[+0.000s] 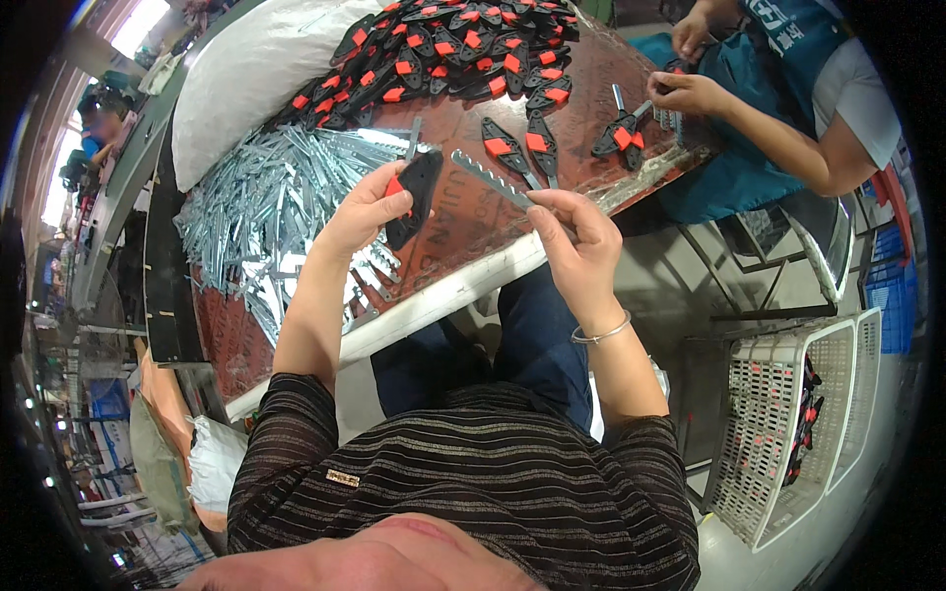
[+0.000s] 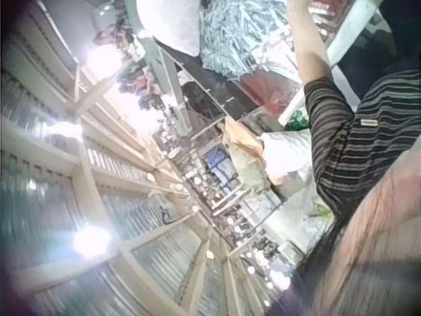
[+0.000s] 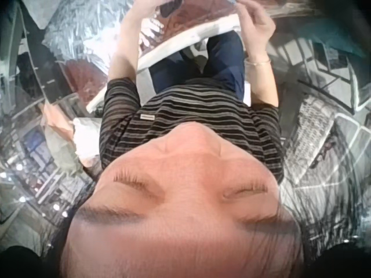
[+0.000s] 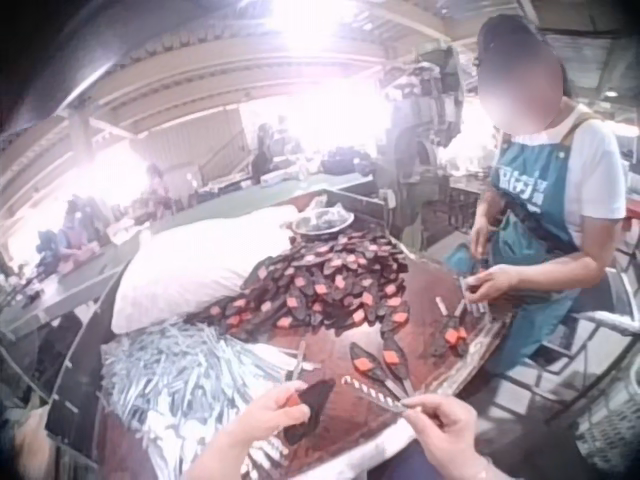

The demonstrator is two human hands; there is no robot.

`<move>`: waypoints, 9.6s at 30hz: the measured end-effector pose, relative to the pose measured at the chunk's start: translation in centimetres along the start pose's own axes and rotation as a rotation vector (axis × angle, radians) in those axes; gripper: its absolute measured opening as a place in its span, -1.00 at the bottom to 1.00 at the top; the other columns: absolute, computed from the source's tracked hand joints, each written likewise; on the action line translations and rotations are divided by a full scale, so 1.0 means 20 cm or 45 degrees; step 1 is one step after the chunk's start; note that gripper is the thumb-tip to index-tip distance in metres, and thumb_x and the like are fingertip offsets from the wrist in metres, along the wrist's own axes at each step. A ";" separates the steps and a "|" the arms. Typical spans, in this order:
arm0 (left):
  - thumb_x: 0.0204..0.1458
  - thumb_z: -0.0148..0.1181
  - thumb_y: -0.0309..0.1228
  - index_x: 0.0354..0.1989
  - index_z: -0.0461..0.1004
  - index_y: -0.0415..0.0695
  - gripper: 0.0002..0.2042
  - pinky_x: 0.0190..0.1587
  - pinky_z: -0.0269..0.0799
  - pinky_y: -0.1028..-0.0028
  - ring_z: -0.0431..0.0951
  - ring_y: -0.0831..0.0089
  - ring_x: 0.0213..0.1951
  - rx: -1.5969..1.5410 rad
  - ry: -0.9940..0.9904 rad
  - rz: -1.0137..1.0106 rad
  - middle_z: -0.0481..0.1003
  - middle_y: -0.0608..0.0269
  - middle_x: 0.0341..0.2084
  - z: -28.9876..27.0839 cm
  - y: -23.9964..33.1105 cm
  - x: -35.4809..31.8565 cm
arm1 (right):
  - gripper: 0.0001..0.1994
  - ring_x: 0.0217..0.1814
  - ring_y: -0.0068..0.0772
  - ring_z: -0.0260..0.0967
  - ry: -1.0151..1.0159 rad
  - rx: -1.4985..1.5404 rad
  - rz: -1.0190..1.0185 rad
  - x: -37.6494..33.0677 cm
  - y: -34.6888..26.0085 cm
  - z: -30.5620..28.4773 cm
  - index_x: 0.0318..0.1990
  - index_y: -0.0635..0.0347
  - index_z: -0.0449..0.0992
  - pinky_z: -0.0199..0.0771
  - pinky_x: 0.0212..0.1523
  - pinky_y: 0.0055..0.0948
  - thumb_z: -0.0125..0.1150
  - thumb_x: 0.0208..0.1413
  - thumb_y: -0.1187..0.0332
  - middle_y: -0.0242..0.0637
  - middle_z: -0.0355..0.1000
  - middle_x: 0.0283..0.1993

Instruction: The person assembles a tool by inserting a metal blade into a red and black handle. They repeat this process multiple times, placing the assembled tools on the table. Another person is visible in the background performing a similar task.

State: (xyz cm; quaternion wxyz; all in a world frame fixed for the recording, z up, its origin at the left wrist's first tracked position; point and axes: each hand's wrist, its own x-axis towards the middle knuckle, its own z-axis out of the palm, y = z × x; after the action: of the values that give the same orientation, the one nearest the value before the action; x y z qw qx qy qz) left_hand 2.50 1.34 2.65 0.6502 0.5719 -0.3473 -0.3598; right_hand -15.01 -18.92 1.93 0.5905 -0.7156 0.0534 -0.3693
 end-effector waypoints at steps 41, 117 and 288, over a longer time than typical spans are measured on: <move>0.24 -0.24 -0.30 -0.06 0.17 -0.07 -0.82 -0.14 0.45 0.32 0.43 0.32 -0.19 -1.346 0.779 0.314 0.37 0.14 -0.17 0.36 -0.13 0.17 | -0.87 -0.58 -0.78 0.10 0.018 -0.111 0.176 -0.21 0.11 0.19 -0.23 0.28 0.46 0.12 -0.57 -0.72 0.17 0.05 0.51 -0.50 0.26 -0.58; 0.07 0.01 -0.49 -0.18 0.37 -0.16 -0.85 -0.22 0.46 0.35 0.42 0.41 -0.32 -1.736 0.836 -0.177 0.42 0.23 -0.33 0.17 -0.47 0.33 | -0.27 0.04 0.00 0.29 -0.579 -1.596 0.313 0.65 0.58 0.10 0.16 0.01 0.18 0.36 -0.02 -0.13 0.25 -0.30 0.19 -0.05 0.34 -0.07; 0.17 -0.19 -0.08 0.10 0.22 -0.21 -0.52 0.06 0.19 0.20 0.38 0.27 -0.11 -1.758 0.328 0.471 0.38 0.12 -0.12 0.18 -0.13 -0.02 | -0.91 -0.69 -0.81 -0.14 -0.338 0.813 0.834 -0.32 0.12 0.15 -0.26 0.21 0.31 -0.17 -0.69 -0.72 -0.05 0.20 0.39 -0.62 0.03 -0.63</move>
State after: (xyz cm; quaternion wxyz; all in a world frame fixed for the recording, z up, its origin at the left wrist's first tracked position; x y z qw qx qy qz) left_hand -0.98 -0.28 0.46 0.9490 0.0007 -0.0527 -0.3108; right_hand -17.01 -13.86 -3.21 0.8679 -0.4850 0.0841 -0.0669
